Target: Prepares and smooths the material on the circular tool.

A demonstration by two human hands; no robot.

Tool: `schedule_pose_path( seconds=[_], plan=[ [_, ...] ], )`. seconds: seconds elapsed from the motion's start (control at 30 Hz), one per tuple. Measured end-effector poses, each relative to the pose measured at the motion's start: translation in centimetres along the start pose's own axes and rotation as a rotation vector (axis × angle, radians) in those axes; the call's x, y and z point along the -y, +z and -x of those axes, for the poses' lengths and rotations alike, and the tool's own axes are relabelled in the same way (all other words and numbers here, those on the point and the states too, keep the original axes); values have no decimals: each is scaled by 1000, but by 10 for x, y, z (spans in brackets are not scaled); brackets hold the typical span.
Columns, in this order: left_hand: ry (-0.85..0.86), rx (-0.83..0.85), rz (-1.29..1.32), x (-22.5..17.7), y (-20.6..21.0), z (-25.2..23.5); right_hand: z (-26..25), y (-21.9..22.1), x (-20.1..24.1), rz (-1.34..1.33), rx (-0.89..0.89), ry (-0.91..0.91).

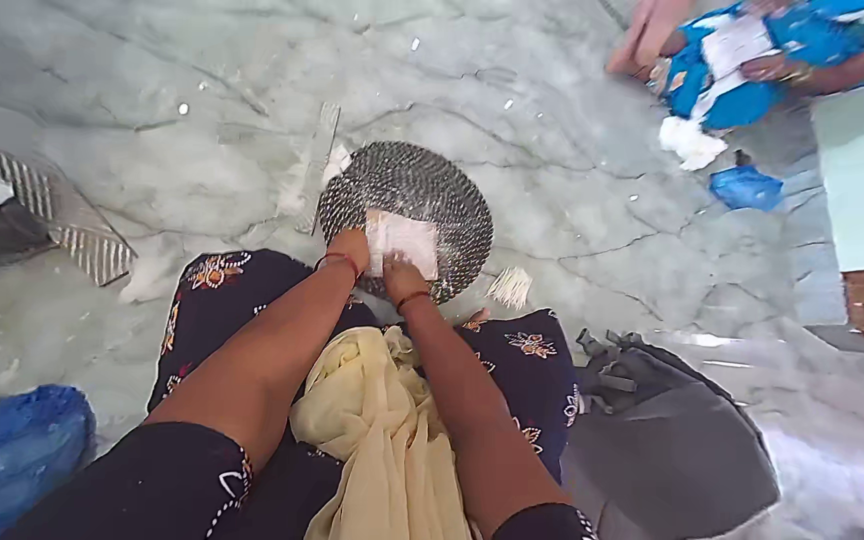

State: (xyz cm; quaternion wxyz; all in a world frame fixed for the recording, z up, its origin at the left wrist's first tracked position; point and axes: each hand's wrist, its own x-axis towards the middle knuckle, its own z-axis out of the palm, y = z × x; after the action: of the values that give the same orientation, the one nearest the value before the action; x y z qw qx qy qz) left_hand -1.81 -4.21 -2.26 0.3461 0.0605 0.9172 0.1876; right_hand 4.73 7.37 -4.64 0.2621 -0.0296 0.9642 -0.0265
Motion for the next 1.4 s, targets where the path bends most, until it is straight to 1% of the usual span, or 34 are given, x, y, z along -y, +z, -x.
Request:
schedule_pose_path(
  seconds=[0.07, 0.1, 0.17, 0.23, 0.3, 0.43, 0.5, 0.6, 0.73, 0.83, 0.9, 1.03, 1.17, 1.3, 1.4],
  plan=[
    [9, -11, -34, 1, -3, 9, 15, -14, 11, -110, 24, 44],
    [24, -13, -47, -5, -8, 13, 20, -20, 9, -154, -12, 54],
    [32, -33, -59, -9, -4, 13, 25, -17, 4, -181, -97, 45],
    [20, -32, -88, -5, 2, 6, 20, -12, 3, -182, -140, 38],
    [10, -39, -112, -2, -1, -5, 8, -16, 2, -180, -151, 55],
    [-1, -54, -110, -1, 1, -13, -2, -9, -1, -137, -52, 31],
    [-4, -52, -100, -4, -2, -10, -1, -7, -2, -181, -47, 35],
    [-19, -58, -153, -5, -1, -8, 9, -10, 9, -236, -34, 89],
    [-25, -45, -168, -8, 0, 3, 25, -21, 22, -250, 23, 113],
    [-38, -28, -172, -9, -2, 7, 22, -24, 25, -276, -33, 154],
    [-46, -37, -151, -10, -4, 5, 15, -22, 20, -271, -52, 142],
    [-28, -80, -129, -9, -6, -3, 0, -22, 3, -170, 1, 106],
    [-45, -81, -133, -10, -10, -8, -11, -19, -8, -147, 47, 72],
    [-53, -74, -167, -10, -6, -9, -6, -19, -5, -192, -4, 70],
    [-55, -61, -209, -10, -3, -5, 5, -21, 5, -212, -20, 105]
  ],
)
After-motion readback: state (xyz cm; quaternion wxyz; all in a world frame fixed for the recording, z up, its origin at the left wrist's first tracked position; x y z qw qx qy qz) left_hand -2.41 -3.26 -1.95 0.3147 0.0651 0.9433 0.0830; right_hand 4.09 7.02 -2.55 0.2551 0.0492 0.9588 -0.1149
